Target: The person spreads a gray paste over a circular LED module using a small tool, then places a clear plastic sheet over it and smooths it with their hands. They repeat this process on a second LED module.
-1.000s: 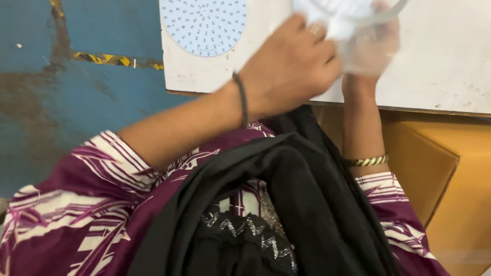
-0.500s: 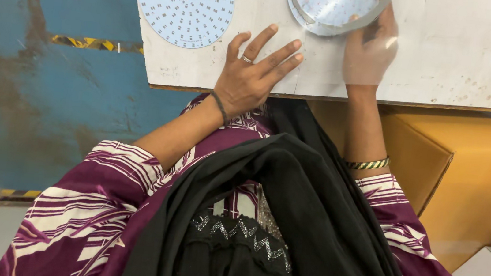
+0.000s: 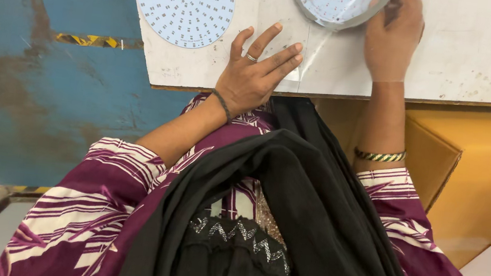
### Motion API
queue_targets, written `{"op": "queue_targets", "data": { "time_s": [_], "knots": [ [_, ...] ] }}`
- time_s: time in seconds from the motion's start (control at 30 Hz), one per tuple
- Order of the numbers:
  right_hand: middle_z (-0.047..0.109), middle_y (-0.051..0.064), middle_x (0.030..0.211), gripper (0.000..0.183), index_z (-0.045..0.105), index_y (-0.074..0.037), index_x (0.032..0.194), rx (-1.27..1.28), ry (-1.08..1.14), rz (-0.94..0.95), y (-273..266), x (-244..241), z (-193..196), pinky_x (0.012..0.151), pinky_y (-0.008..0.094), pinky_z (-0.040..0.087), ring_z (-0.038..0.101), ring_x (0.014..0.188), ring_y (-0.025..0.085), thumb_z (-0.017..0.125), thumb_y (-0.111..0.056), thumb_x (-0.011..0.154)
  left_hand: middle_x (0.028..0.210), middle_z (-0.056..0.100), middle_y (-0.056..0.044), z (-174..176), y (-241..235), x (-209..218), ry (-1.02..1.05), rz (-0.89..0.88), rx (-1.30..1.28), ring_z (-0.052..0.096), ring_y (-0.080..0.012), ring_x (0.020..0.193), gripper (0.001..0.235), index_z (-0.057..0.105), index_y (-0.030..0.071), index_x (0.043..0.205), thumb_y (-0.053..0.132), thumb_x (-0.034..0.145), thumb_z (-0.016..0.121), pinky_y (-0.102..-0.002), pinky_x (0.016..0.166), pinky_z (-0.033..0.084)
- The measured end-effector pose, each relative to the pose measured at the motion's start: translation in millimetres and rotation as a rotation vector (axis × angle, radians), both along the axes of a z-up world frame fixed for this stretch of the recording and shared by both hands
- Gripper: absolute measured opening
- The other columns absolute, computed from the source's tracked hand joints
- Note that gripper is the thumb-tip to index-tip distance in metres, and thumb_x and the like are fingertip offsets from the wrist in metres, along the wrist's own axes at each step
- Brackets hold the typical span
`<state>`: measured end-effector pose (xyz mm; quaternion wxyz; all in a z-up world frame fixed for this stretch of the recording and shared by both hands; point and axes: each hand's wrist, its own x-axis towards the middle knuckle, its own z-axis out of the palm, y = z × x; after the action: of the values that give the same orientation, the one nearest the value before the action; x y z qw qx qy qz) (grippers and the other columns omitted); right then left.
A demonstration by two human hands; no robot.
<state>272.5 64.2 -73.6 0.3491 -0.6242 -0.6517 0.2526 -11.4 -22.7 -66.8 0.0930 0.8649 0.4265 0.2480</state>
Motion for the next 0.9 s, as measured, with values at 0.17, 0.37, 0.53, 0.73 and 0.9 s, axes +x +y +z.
{"op": "queue_targets", "data": {
  "time_s": [0.17,0.37,0.53,0.73,0.9],
  "knots": [
    [0.075,0.012,0.101,0.013,0.067,0.003,0.112,-0.031,0.032,-0.010,3,4,1,0.080,0.034,0.056,0.074,0.088,0.023,0.069,-0.001,0.099,0.157,0.056,0.006,0,0,-2,-0.031,-0.014,0.004,0.030,-0.0263,0.156,0.039,0.068,0.019,0.141,0.013,0.102,0.071,-0.053,0.124,0.022],
    [0.075,0.013,0.102,0.012,0.068,0.003,0.111,-0.015,0.042,0.016,6,9,-7,0.082,0.033,0.057,0.074,0.089,0.022,0.070,0.000,0.100,0.155,0.058,0.008,3,-1,-3,-0.022,0.003,-0.010,0.040,-0.0248,0.147,0.040,0.068,0.019,0.141,0.012,0.102,0.069,-0.042,0.116,0.028],
    [0.072,0.012,0.106,0.009,0.066,0.005,0.113,-0.107,0.470,0.106,4,21,-25,0.089,0.035,0.055,0.068,0.097,0.020,0.070,-0.003,0.112,0.153,0.058,0.008,7,-1,-1,-0.010,0.012,0.031,0.047,-0.0220,0.136,0.038,0.068,0.019,0.140,0.014,0.102,0.068,-0.039,0.111,0.029],
    [0.072,0.006,0.090,0.016,0.067,0.005,0.102,-0.240,-0.051,-0.146,2,28,-35,0.076,0.032,0.055,0.069,0.083,0.015,0.068,-0.009,0.108,0.152,0.059,0.006,10,0,-2,-0.031,-0.016,-0.012,0.051,-0.0216,0.120,0.042,0.068,0.018,0.140,0.012,0.099,0.069,-0.035,0.098,0.037],
    [0.076,0.010,0.105,0.011,0.066,0.007,0.112,-0.189,0.311,-0.011,4,15,-4,0.084,0.032,0.059,0.071,0.095,0.014,0.065,-0.002,0.106,0.151,0.060,0.007,14,2,-1,-0.023,-0.012,-0.020,0.054,-0.0207,0.111,0.044,0.068,0.018,0.139,0.009,0.096,0.068,-0.034,0.089,0.041]
  ]
}}
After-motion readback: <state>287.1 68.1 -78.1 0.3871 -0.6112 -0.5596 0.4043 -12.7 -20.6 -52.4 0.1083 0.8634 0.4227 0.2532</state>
